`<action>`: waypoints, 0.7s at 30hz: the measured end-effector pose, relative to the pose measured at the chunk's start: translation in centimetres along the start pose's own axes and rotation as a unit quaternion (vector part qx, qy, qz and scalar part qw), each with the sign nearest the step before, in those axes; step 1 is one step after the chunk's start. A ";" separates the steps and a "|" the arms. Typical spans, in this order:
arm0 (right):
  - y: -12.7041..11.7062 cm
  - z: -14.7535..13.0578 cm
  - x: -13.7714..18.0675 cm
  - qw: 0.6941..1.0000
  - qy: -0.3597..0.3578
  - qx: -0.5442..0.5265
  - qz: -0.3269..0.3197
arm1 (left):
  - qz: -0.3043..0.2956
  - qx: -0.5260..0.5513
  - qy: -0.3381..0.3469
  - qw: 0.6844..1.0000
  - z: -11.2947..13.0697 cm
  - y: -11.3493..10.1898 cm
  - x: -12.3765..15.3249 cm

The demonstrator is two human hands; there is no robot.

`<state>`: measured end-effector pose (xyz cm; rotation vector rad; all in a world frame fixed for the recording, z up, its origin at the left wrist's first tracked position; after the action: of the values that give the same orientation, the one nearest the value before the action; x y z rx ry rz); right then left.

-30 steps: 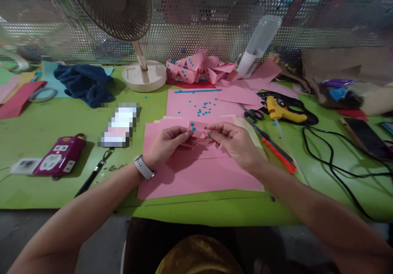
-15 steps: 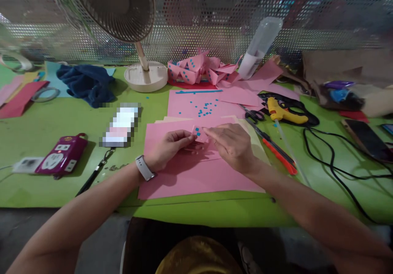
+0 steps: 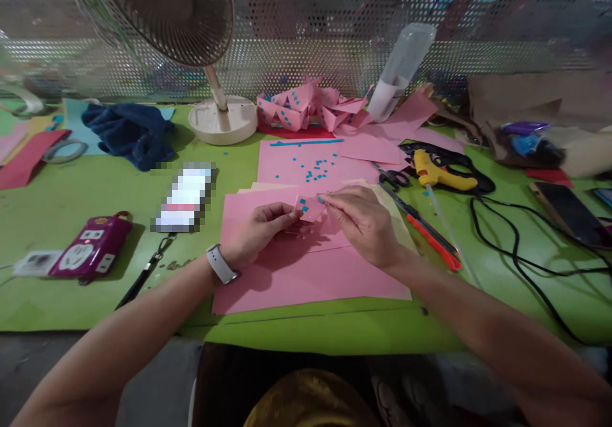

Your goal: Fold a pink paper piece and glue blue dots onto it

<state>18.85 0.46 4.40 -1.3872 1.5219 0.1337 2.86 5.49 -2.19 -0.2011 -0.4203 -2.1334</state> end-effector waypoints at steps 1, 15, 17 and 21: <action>0.0 0.1 0.0 1.000 0.010 -0.014 0.001 | 0.000 -0.001 0.001 1.000 0.0 0.0 0.0; 0.6 0.1 0.2 1.000 0.009 0.013 -0.007 | -0.011 -0.023 0.013 1.000 0.0 0.2 0.1; 0.6 0.0 0.3 1.000 -0.002 0.021 -0.010 | -0.009 -0.023 0.012 1.000 0.0 0.2 0.1; 0.8 0.0 0.5 0.999 -0.008 0.034 -0.025 | -0.009 -0.021 0.010 1.000 0.1 0.2 0.1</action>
<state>18.35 0.38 3.66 -1.3646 1.4645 0.0617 2.91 5.33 -2.03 -0.1992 -0.3672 -2.1605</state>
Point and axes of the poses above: each hand's wrist, its own x-axis away from the middle knuckle, its own y-axis out of the palm, z = x × y, the point moved 6 cm from there along -x, towards the middle knuckle, and after that the axes turned 8 degrees about -x, right-handed, at the moved point
